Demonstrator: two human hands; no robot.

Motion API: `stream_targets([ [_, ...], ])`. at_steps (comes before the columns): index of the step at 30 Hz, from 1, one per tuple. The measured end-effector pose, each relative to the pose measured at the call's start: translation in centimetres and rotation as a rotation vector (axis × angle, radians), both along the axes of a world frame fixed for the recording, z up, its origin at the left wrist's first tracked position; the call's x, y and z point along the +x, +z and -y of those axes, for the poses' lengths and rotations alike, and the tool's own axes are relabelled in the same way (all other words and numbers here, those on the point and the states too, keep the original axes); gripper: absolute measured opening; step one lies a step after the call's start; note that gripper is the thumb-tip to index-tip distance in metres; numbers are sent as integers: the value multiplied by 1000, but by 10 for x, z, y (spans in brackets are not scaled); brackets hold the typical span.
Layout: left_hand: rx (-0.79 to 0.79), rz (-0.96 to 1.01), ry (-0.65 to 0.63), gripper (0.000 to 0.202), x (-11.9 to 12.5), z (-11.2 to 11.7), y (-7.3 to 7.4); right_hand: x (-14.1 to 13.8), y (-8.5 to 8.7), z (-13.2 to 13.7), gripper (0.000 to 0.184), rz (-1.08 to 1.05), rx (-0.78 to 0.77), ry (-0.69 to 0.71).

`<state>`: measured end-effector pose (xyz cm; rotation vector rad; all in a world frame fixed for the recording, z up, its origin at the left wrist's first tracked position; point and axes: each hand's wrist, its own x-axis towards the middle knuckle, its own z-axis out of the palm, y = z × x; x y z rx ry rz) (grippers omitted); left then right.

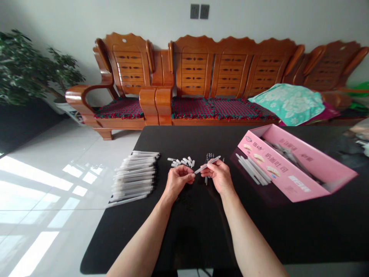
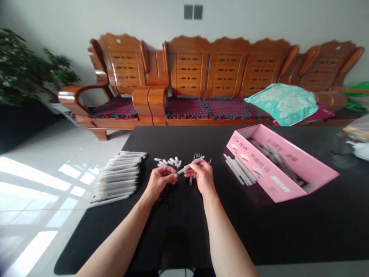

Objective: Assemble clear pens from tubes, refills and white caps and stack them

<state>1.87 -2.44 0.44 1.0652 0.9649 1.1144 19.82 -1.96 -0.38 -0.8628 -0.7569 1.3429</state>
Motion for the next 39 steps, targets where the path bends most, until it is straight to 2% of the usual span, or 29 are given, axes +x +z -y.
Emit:
stream_targets([
  [9, 55, -9, 32, 26, 3, 1, -1, 0, 0, -1, 27, 28, -1, 0],
  [13, 31, 24, 32, 35, 2, 1, -3, 1, -1, -2, 26, 13, 3, -25],
  [18, -9, -118, -50, 50, -2, 0, -5, 1, -2, -2, 26, 12, 16, -18],
  [21, -17, -147, -80, 46, 0, 1, -4, 0, -1, -1, 26, 20, 8, -14],
  [26, 4, -136, 0, 36, 2, 1, -4, 0, -1, -1, 27, 29, 3, -11],
  [30, 20, -162, 5, 43, 1, 0, -5, 0, -1, -1, 27, 26, 5, -23],
  [34, 2, -199, -84, 53, 0, 1, -5, 0, -1, -1, 27, 31, 8, -18],
  [36, 4, -194, -90, 48, 0, 1, -5, -1, -1, -1, 27, 34, 9, -14],
  [39, 18, -162, -31, 38, 1, 0, -3, -1, -1, -1, 27, 41, 13, -12],
])
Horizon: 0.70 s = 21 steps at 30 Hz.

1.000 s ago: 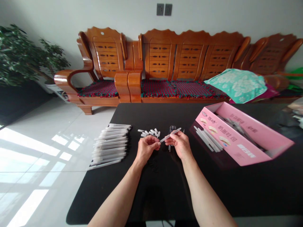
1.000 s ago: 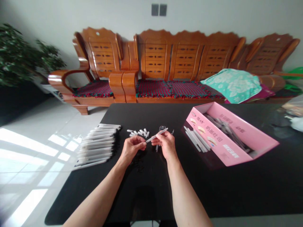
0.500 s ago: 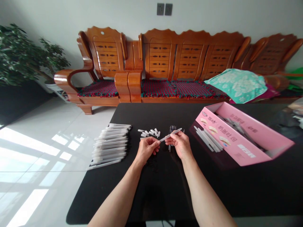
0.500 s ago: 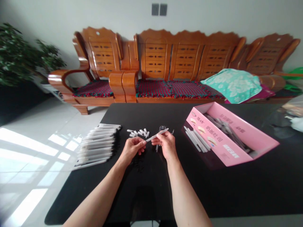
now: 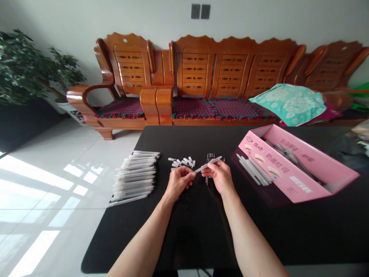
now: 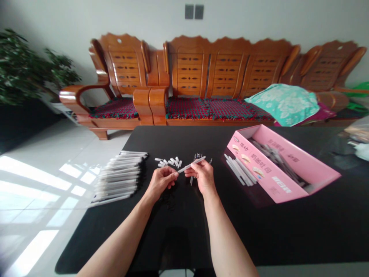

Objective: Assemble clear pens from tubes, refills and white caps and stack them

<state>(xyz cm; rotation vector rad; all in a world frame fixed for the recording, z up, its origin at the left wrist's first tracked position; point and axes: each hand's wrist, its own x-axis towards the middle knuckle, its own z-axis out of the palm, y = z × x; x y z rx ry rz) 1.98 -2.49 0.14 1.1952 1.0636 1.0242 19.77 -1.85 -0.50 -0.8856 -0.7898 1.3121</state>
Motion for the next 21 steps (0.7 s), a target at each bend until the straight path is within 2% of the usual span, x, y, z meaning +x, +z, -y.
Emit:
stream_targets([
  [4, 41, 37, 37, 44, -1, -1, -2, 0, 1, -1, 26, -4, -4, -5],
  [10, -7, -24, -66, 46, -2, 0, -2, 0, 1, 0, 26, -9, 4, -7],
  [14, -5, 0, -4, 37, -1, 0, 2, 0, 1, 0, 27, -4, -1, -3],
  [17, 10, 56, 21, 42, -1, 0, 1, 0, 1, 0, 27, -6, 0, -5],
  [21, -15, 38, -62, 49, -1, 1, -3, 0, 1, 0, 27, -8, 5, 2],
])
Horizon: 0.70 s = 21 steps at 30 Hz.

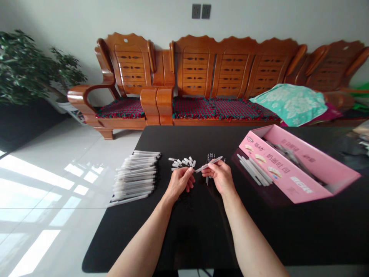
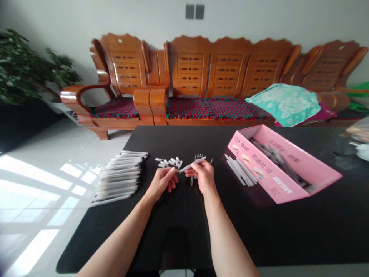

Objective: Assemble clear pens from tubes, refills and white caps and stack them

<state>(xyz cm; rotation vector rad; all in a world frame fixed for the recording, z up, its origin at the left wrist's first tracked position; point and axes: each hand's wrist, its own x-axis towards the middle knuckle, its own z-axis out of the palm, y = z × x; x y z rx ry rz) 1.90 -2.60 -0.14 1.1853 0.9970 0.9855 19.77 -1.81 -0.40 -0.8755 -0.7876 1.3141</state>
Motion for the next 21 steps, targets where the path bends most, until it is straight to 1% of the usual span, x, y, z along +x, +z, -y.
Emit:
stream_targets([
  [2, -9, -17, -30, 47, 1, 1, -1, 0, 0, 0, 27, 2, -3, 2],
  [3, -13, -23, -24, 44, 2, 1, -1, 0, 0, 0, 27, 4, -6, 2],
  [6, -17, -28, 38, 39, 3, 1, 2, 0, 0, 1, 27, 8, -10, 7],
  [9, -4, -10, 56, 46, 2, 0, 2, 0, 0, 0, 26, 8, -9, 0],
  [13, -17, -25, 3, 51, 1, 0, -2, 1, -1, 0, 25, -1, 3, -6],
  [15, -13, -34, -4, 50, 1, 0, -2, 1, -2, 0, 25, 3, 6, -1],
  [18, 12, -31, 38, 42, 1, 0, -1, 0, -1, 0, 26, 5, 4, -5],
  [21, 5, -17, 71, 42, 2, -1, 1, 0, -1, 0, 27, 2, 3, -11],
])
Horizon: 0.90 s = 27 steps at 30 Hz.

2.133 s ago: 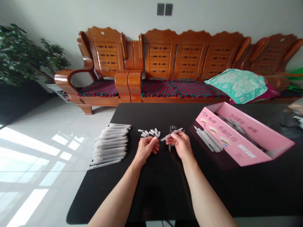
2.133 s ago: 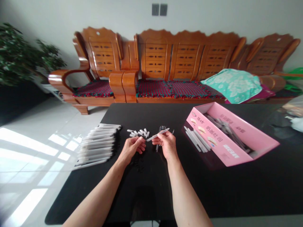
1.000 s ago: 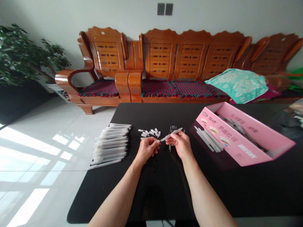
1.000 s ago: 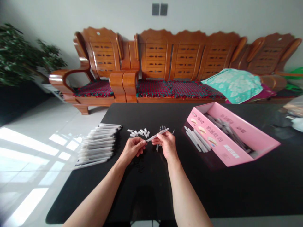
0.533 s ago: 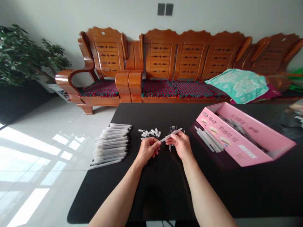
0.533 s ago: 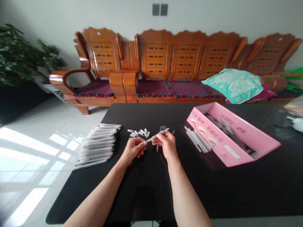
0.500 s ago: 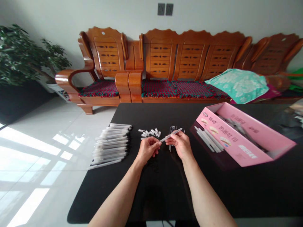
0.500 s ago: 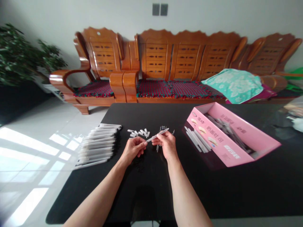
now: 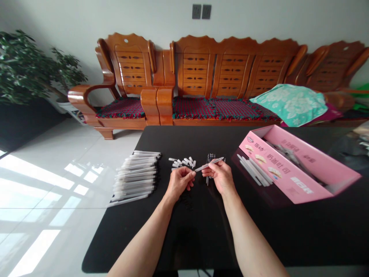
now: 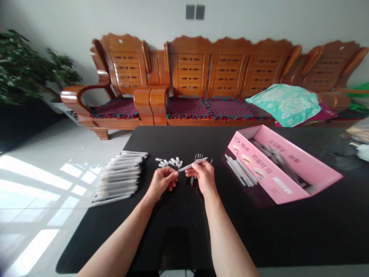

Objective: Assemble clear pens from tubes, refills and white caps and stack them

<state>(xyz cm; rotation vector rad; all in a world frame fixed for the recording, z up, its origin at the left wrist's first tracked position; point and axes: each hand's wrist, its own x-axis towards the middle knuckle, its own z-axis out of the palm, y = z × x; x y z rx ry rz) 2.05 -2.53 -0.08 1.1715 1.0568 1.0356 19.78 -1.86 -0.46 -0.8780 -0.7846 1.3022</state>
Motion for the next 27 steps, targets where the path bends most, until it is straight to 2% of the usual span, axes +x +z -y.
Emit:
stream_targets([
  [4, -26, 13, -23, 48, -1, 0, 1, 0, 0, 0, 27, 1, 4, 9],
  [10, -17, 48, -2, 37, -1, 0, 5, 0, 1, 1, 26, 9, -7, 26],
  [14, -7, 48, 24, 40, -1, 0, 5, -1, 2, 1, 27, 5, -4, 13],
  [20, -28, 17, -72, 47, -2, 0, -1, 0, 1, 0, 26, 6, -2, 9],
  [27, 22, 9, 6, 35, 0, 1, 3, 0, 2, 1, 25, 18, -16, 16],
])
